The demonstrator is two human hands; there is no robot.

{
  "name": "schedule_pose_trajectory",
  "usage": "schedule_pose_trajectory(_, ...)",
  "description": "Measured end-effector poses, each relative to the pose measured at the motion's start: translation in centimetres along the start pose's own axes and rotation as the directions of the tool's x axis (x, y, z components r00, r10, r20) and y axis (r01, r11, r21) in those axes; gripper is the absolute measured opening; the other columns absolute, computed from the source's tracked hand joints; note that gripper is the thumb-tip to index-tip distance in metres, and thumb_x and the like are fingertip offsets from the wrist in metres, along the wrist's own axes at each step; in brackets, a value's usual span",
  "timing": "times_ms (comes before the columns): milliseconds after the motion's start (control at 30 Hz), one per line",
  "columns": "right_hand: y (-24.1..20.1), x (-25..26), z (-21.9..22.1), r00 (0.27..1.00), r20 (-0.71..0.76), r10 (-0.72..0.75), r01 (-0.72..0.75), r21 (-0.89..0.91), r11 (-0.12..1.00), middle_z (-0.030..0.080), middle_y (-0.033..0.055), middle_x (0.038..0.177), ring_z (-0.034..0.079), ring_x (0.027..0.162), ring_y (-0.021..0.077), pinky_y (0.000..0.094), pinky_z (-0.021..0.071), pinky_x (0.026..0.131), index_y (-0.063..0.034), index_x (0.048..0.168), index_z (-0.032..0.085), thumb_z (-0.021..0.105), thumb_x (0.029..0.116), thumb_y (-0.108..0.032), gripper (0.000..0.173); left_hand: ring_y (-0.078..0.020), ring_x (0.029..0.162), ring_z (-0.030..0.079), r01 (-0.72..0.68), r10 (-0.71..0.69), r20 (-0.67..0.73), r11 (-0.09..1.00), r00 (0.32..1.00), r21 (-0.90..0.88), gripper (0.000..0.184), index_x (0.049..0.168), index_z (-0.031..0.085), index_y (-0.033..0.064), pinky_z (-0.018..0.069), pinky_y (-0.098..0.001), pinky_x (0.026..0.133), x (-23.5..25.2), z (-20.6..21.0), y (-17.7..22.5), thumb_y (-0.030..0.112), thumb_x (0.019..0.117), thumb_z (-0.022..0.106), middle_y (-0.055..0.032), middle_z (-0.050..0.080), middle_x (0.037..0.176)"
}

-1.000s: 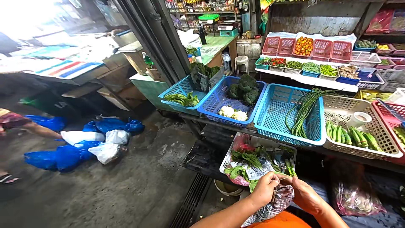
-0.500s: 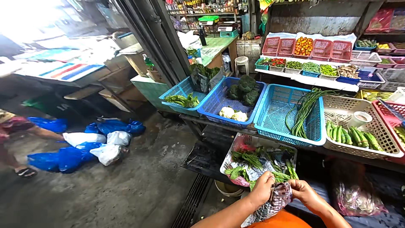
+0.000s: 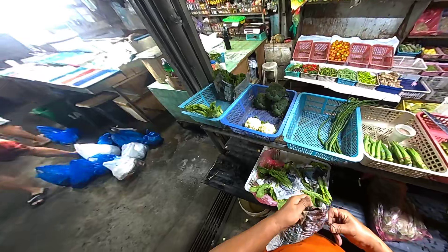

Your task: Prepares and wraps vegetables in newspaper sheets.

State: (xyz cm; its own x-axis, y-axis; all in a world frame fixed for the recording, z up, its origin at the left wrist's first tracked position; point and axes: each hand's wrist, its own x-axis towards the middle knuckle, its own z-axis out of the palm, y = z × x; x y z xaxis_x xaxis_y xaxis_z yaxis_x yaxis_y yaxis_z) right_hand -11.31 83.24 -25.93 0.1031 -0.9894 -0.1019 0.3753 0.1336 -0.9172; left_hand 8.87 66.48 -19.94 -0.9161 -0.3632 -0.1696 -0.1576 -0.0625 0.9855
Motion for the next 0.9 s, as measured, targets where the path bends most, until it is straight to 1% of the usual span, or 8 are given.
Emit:
schedule_pose_trajectory(67, 0.2, -0.6, -0.2, 0.990, -0.127, -0.061, 0.060, -0.009, 0.998, 0.074, -0.0012, 0.096, 0.069, 0.067, 0.0079, 0.0266, 0.0610, 0.060, -0.0209, 0.099, 0.072, 0.085, 0.0817, -0.018, 0.022, -0.0030, 0.094, 0.060, -0.036, 0.036, 0.120, 0.999, 0.992, 0.003, 0.045, 0.114, 0.063, -0.0002, 0.0510, -0.0266, 0.088, -0.6, -0.8, -0.1, 0.039, 0.1079, 0.041, -0.0019, 0.063, 0.103)
schedule_pose_trajectory(167, -0.5, -0.7, -0.2, 0.954, -0.232, -0.191, 0.174, -0.093, 0.980, 0.065, 0.0097, 0.138, 0.074, 0.094, 0.0195, 0.0357, 0.0624, 0.082, -0.0168, 0.126, 0.061, 0.085, 0.0823, -0.022, 0.050, -0.0249, 0.116, 0.062, 0.016, -0.065, 0.295, 0.986, 0.953, 0.166, 0.059, 0.137, 0.052, -0.0056, 0.0494, -0.0443, 0.103, -1.1, -1.6, 0.5, 0.016, 0.0875, 0.075, -0.0221, 0.063, 0.126)
schedule_pose_trajectory(267, -2.8, -0.3, 1.1, 0.945, -0.267, -0.190, 0.115, -0.272, 0.955, 0.055, 0.0070, 0.149, 0.069, 0.113, 0.0241, 0.0405, 0.0630, 0.086, -0.0163, 0.140, 0.046, 0.092, 0.0703, -0.039, 0.087, -0.0334, 0.131, 0.055, 0.043, -0.159, 0.346, 0.946, 0.924, 0.320, 0.096, 0.150, 0.038, -0.0026, 0.0428, -0.0503, 0.113, -1.1, -1.6, 0.8, 0.019, 0.0727, 0.091, -0.0267, 0.055, 0.140)
schedule_pose_trajectory(367, -4.4, 0.4, 2.7, 0.959, -0.236, -0.160, 0.002, -0.554, 0.833, 0.052, 0.0054, 0.151, 0.063, 0.124, 0.0191, 0.0418, 0.0614, 0.090, -0.0129, 0.147, 0.044, 0.093, 0.0593, -0.058, 0.110, -0.0337, 0.131, 0.055, 0.072, -0.202, 0.364, 0.937, 0.909, 0.341, 0.097, 0.149, 0.038, -0.0045, 0.0429, -0.0499, 0.112, -0.4, -1.8, 0.4, 0.017, 0.0715, 0.091, -0.0272, 0.055, 0.139)
schedule_pose_trajectory(500, -6.1, 2.2, 4.2, 0.991, -0.073, -0.109, -0.009, -0.866, 0.501, 0.060, 0.0079, 0.139, 0.063, 0.120, 0.0197, 0.0457, 0.0573, 0.097, -0.0158, 0.141, 0.055, 0.090, 0.0672, -0.056, 0.091, -0.0339, 0.121, 0.062, 0.045, -0.203, 0.302, 0.887, 0.931, 0.459, 0.079, 0.144, 0.048, -0.0049, 0.0466, -0.0533, 0.108, 0.5, -1.3, -0.4, 0.018, 0.0787, 0.085, -0.0252, 0.063, 0.129)
schedule_pose_trajectory(633, -7.9, 4.6, 5.3, 0.996, -0.081, 0.021, -0.084, -0.957, 0.277, 0.065, 0.0088, 0.124, 0.067, 0.105, 0.0267, 0.0540, 0.0575, 0.085, -0.0215, 0.128, 0.065, 0.087, 0.0731, -0.050, 0.065, -0.0356, 0.118, 0.064, -0.004, -0.156, 0.234, 0.826, 0.960, 0.564, 0.067, 0.139, 0.055, 0.0013, 0.0484, -0.0589, 0.102, 1.0, -1.6, 0.4, 0.016, 0.0797, 0.082, -0.0223, 0.067, 0.124)
schedule_pose_trajectory(767, -8.5, 6.4, 4.3, 0.989, -0.129, -0.068, -0.055, -0.763, 0.644, 0.069, 0.0062, 0.110, 0.069, 0.094, 0.0151, 0.0396, 0.0598, 0.085, -0.0090, 0.129, 0.055, 0.092, 0.0668, -0.040, 0.079, -0.0241, 0.110, 0.066, -0.060, 0.020, 0.136, 0.954, 0.991, 0.295, 0.060, 0.128, 0.058, -0.0061, 0.0522, -0.0431, 0.100, 0.8, -2.1, 0.7, 0.007, 0.0756, 0.084, -0.0195, 0.067, 0.117)
schedule_pose_trajectory(900, -7.0, 7.6, 3.3, 0.976, -0.175, -0.130, 0.054, -0.384, 0.922, 0.068, 0.0097, 0.116, 0.072, 0.098, 0.0177, 0.0348, 0.0625, 0.085, -0.0029, 0.138, 0.039, 0.096, 0.0617, -0.031, 0.099, -0.0133, 0.107, 0.069, -0.041, 0.026, -0.130, 0.992, 0.991, -0.120, 0.072, 0.138, 0.051, -0.0035, 0.0574, -0.0328, 0.097, 0.6, -2.1, 2.5, 0.003, 0.0738, 0.083, -0.0112, 0.069, 0.120)
